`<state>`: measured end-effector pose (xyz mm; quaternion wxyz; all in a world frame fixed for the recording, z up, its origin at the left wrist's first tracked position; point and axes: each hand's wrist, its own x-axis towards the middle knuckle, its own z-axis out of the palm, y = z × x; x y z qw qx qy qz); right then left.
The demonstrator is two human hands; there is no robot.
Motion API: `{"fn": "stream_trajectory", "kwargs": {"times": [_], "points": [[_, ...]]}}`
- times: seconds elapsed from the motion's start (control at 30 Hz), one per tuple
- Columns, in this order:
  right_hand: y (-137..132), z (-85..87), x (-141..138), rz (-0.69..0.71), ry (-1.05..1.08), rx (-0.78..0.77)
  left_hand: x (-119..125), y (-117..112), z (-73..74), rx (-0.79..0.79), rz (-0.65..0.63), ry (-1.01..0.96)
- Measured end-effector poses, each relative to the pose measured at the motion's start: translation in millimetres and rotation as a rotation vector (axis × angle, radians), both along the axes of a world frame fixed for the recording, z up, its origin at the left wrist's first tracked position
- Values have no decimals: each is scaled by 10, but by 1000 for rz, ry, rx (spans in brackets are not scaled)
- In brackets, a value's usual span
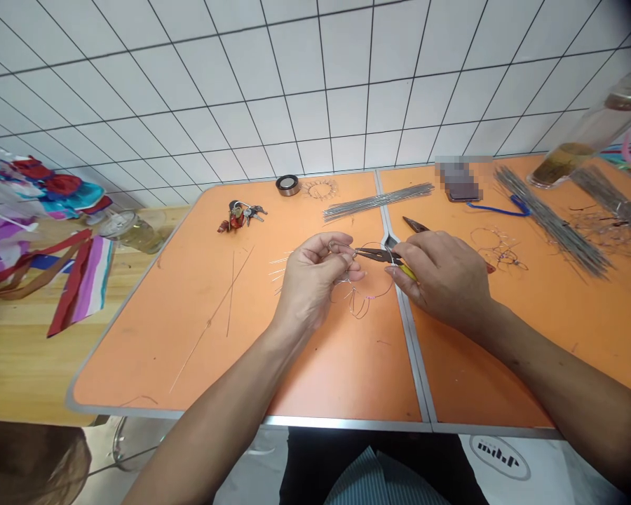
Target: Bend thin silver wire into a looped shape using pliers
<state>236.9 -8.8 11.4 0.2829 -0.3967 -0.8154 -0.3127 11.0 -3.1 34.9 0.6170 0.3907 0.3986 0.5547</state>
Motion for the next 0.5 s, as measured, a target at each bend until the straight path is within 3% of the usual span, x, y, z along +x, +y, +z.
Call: {"fn": "stream_trajectory", "kwargs": {"times": [0.5], "points": [[-6, 30, -9, 23, -26, 51, -3, -4, 13, -2, -12, -21]]}}
